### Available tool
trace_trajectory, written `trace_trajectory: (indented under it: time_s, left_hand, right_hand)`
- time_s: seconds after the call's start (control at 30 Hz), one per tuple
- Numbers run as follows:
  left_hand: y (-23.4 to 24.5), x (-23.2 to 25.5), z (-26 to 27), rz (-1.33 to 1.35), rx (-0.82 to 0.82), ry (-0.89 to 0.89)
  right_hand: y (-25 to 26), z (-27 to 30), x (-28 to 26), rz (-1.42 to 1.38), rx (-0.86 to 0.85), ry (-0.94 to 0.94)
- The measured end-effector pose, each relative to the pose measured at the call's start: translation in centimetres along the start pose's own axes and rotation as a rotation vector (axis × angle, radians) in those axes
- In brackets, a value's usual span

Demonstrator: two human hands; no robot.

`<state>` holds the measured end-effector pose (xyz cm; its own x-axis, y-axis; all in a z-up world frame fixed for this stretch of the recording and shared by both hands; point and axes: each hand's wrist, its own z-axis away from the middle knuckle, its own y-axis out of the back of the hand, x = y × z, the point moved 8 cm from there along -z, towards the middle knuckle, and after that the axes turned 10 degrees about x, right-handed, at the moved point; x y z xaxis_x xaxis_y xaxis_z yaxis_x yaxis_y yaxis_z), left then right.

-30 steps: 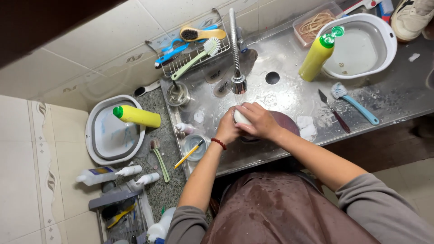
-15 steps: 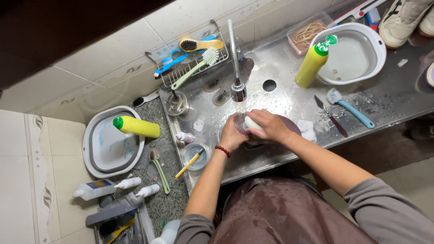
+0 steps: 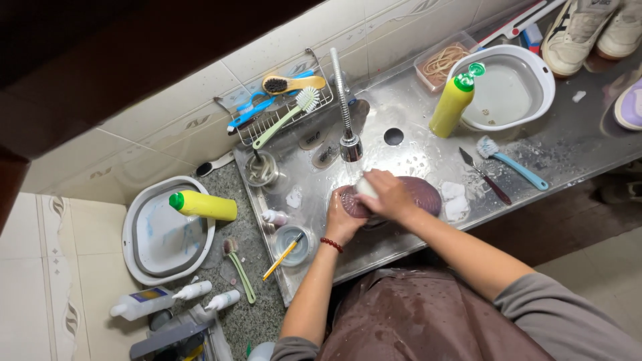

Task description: The person cleans a purple and white sneaker at a stainless steel sink. They scrub the upper with a cloth, rinse the shoe, and use a metal scraper to clean the sole. The person then scrubs the sole with a brush and rinses it again. Finally, they apply a cleaning solution from a bottle to the shoe's upper.

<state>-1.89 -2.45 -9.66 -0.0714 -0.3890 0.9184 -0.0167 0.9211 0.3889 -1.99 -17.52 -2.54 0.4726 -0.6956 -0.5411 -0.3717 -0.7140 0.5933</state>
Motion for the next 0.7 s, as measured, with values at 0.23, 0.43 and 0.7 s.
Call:
trace_trajectory:
  time_s: [0.23, 0.43, 0.7]
  left_hand:
    - [5.4, 1.7, 1.3, -0.095, 0.096, 0.010]
    - [6.4, -0.1, 3.6, -0.096, 0.147, 0.015]
    - [8.5, 2.2, 3.2, -0.143, 0.207, -0.129]
  right_hand:
    - [-0.4, 1.4, 0.7, 0.007, 0.076, -0.002]
    - [-1.3, 4.6, 8.6, 0.228, 0.207, -0.445]
    - [-2.6, 2.8, 3.8, 0.147, 0.138, -0.167]
